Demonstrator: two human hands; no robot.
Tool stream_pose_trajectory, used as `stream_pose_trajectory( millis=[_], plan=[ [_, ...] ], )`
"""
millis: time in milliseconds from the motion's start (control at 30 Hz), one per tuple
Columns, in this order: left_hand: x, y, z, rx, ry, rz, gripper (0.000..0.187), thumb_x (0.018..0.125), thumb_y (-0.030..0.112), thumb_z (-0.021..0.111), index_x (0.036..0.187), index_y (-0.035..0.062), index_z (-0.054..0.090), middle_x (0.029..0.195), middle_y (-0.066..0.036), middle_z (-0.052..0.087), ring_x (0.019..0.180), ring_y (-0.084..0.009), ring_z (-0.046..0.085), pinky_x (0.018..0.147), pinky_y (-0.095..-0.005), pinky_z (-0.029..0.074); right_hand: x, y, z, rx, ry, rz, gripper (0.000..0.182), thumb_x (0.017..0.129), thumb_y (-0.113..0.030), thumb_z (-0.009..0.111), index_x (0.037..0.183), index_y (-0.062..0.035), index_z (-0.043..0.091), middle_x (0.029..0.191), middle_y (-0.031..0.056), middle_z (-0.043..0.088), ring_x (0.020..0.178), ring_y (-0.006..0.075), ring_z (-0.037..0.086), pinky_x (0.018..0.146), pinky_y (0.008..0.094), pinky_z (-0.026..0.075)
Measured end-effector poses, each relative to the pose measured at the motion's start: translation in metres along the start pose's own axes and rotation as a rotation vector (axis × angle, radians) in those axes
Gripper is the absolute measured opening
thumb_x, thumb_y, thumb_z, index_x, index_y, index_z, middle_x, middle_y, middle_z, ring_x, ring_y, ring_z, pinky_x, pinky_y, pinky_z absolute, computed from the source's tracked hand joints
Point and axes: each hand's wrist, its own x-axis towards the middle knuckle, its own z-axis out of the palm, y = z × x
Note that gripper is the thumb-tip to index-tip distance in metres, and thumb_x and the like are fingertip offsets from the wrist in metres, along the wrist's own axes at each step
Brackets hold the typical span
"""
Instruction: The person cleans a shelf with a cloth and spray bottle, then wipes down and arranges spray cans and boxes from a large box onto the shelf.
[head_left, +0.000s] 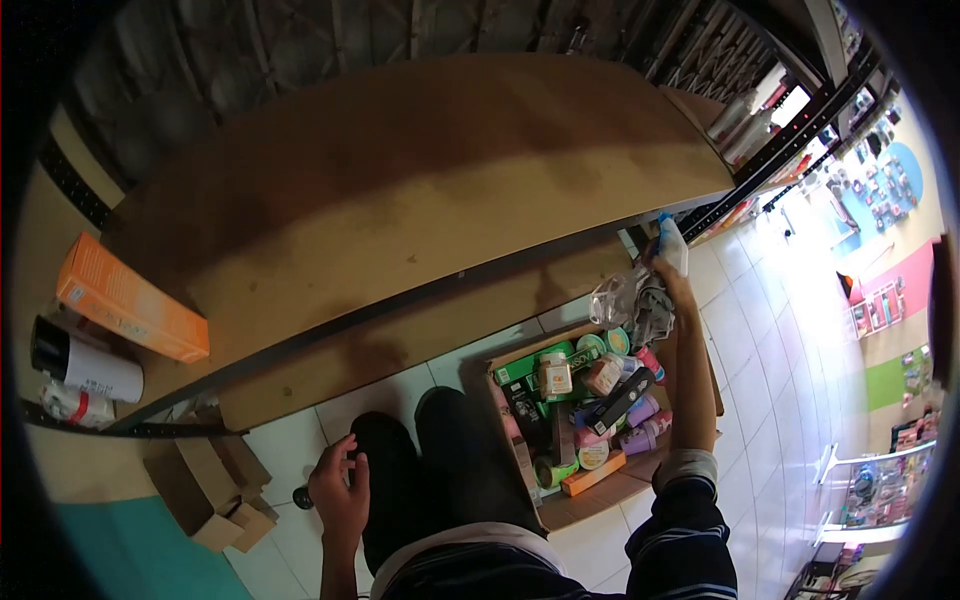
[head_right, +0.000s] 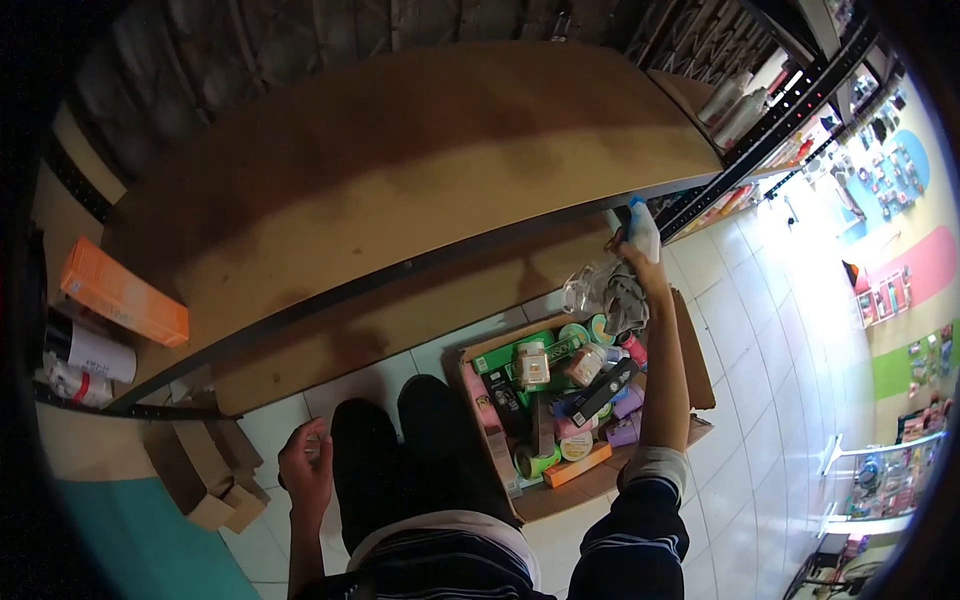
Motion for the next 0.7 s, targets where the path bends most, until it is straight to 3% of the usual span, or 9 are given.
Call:
stream_pose_trajectory(
  millis=[233, 300, 333, 500, 700],
  plan=[
    [-0.008, 0.004, -0.003, -0.007, 0.035, 0.073, 0.024, 0.077, 0.009, 0.056, 0.1, 0.0023, 0.055, 0.087, -0.011, 0.061, 0.063, -0.0162, 0.06, 0.055, -0.0266, 0.044, -0.049, -0.025, 0.088, 0.016, -0.18, 0.054, 0.038, 0.063, -0.012, 0.062, 0.097, -0.0004, 0.049, 0.078, 0.0057, 0.054, 0.07, 0.0145, 0.054, 0.066, 0.0272, 0.044],
    [-0.012, 0.004, -0.003, -0.014, 0.063, 0.085, 0.024, 0.077, 0.008, 0.056, 0.1, 0.0023, 0.055, 0.087, -0.011, 0.061, 0.062, -0.0164, 0.06, 0.055, -0.0267, 0.045, -0.063, -0.042, 0.123, -0.256, -0.225, 0.096, 0.035, 0.066, -0.016, 0.061, 0.095, -0.0006, 0.05, 0.077, 0.0076, 0.057, 0.071, 0.0169, 0.057, 0.066, 0.0289, 0.045],
    [-0.014, 0.004, -0.002, -0.021, 0.073, 0.123, 0.025, 0.076, 0.008, 0.056, 0.1, 0.0023, 0.054, 0.088, -0.011, 0.061, 0.062, -0.0165, 0.06, 0.055, -0.0268, 0.045, -0.067, -0.044, 0.137, -0.252, -0.247, 0.094, 0.035, 0.066, -0.016, 0.061, 0.095, -0.0006, 0.05, 0.077, 0.0076, 0.057, 0.071, 0.0169, 0.057, 0.066, 0.0289, 0.045],
    [-0.027, 0.006, -0.007, -0.03, 0.097, 0.096, 0.025, 0.076, 0.01, 0.058, 0.099, 0.004, 0.054, 0.088, -0.01, 0.06, 0.063, -0.0179, 0.06, 0.055, -0.0292, 0.045, -0.082, -0.055, 0.199, -0.45, -0.487, -0.112, 0.037, 0.069, -0.025, 0.06, 0.099, -0.0046, 0.048, 0.073, 0.0114, 0.058, 0.072, 0.031, 0.058, 0.066, 0.0362, 0.044],
    [-0.037, 0.007, -0.014, -0.033, 0.129, 0.069, 0.024, 0.075, 0.012, 0.058, 0.098, 0.0066, 0.055, 0.086, -0.009, 0.06, 0.064, -0.0196, 0.06, 0.055, -0.0311, 0.046, -0.087, -0.082, 0.26, -0.443, -0.49, -0.055, 0.043, 0.068, -0.031, 0.064, 0.099, -0.0065, 0.046, 0.074, 0.0124, 0.058, 0.073, 0.0348, 0.057, 0.065, 0.0401, 0.044]
  ],
)
